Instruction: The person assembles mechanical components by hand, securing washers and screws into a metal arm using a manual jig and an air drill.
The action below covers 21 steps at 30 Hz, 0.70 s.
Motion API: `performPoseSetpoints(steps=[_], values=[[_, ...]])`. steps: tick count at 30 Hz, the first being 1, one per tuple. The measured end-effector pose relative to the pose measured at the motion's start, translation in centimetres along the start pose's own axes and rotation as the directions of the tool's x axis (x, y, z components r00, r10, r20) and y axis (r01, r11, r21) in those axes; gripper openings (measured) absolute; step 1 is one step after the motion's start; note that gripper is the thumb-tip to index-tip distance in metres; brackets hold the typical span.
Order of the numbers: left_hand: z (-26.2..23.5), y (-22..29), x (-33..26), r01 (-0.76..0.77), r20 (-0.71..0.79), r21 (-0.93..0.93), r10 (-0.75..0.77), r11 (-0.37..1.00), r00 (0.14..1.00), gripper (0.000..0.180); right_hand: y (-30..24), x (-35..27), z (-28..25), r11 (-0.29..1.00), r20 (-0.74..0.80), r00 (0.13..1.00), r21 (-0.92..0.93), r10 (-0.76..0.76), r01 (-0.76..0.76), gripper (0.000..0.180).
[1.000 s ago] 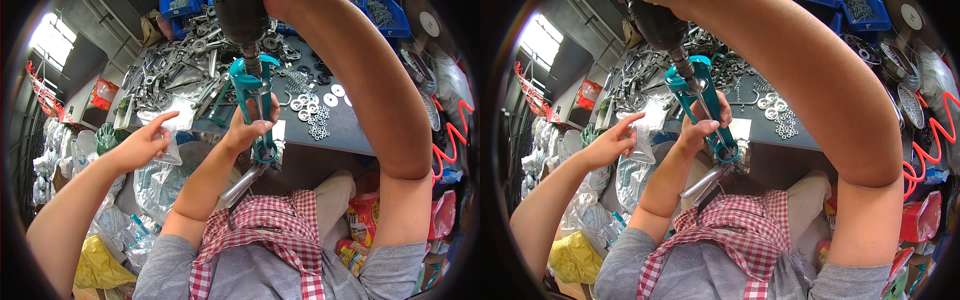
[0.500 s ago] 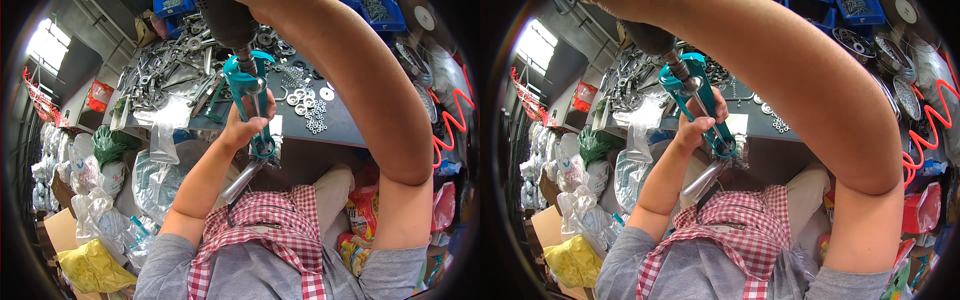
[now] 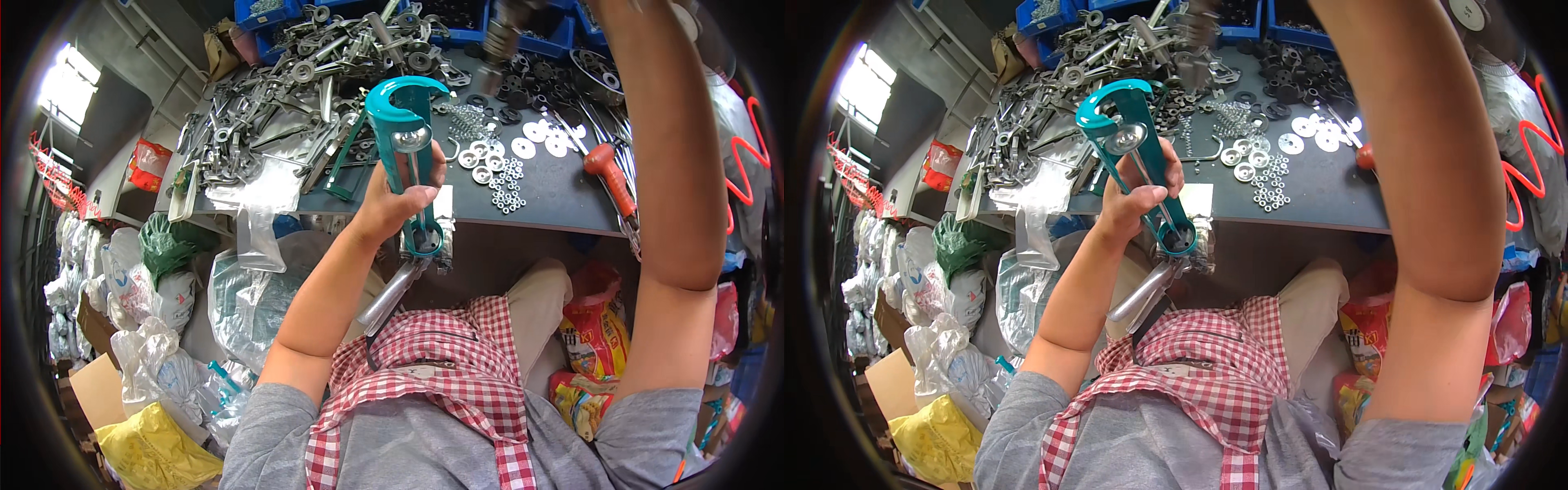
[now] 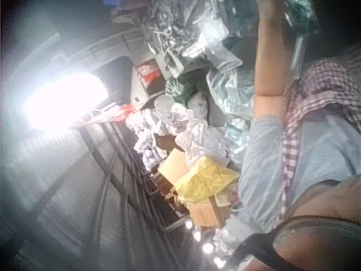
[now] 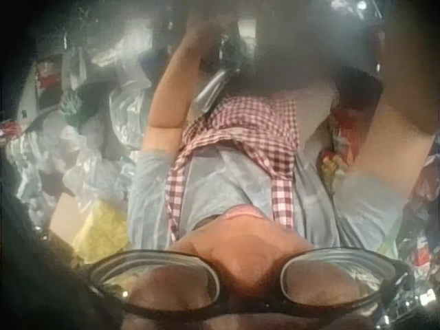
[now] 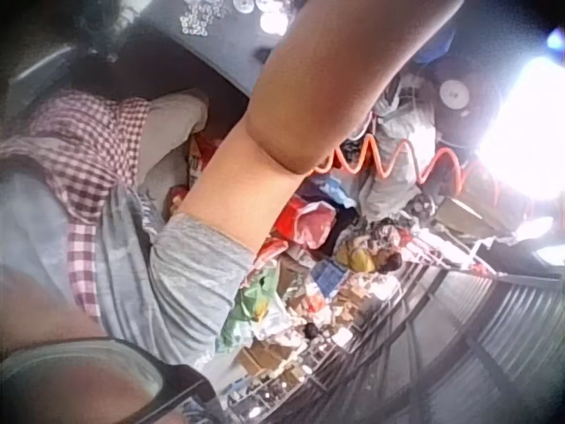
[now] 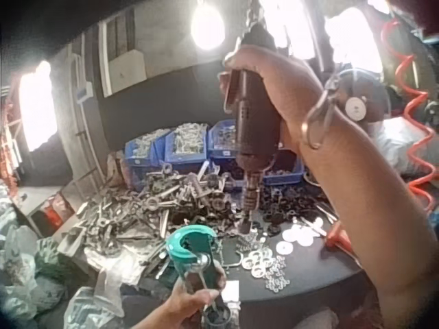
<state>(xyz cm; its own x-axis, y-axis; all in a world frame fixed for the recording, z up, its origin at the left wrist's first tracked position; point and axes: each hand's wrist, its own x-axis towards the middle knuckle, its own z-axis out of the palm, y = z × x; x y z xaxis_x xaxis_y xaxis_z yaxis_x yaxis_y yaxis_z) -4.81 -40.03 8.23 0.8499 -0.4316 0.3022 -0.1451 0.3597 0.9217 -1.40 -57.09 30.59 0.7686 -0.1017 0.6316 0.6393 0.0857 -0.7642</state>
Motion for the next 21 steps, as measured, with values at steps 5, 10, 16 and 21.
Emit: performPoseSetpoints(steps=[5,10,16,21], values=[[-0.4,0.8,-1.4,0.040,-0.020,0.086,-0.038,0.996,0.999,0.053,13.5,-3.1,-10.6,0.984,0.057,0.997,-0.176,0.046,-0.036,0.022],[-0.9,-0.4,-1.5,0.024,0.021,0.044,-0.025,0.999,0.999,0.040,24.1,-7.2,-18.5,0.840,-0.309,0.951,-0.515,0.004,-0.171,0.041],[0.2,1.1,-4.5,-0.202,0.034,0.150,0.199,0.968,0.979,0.036,24.2,-9.7,-20.4,0.255,-0.194,0.948,-0.958,-0.252,-0.128,0.065],[-1.9,7.1,-7.2,-0.411,-0.106,-0.279,0.398,0.868,0.911,0.037,15.3,-23.5,-8.3,0.811,0.485,0.865,-0.554,0.129,0.189,0.059]])
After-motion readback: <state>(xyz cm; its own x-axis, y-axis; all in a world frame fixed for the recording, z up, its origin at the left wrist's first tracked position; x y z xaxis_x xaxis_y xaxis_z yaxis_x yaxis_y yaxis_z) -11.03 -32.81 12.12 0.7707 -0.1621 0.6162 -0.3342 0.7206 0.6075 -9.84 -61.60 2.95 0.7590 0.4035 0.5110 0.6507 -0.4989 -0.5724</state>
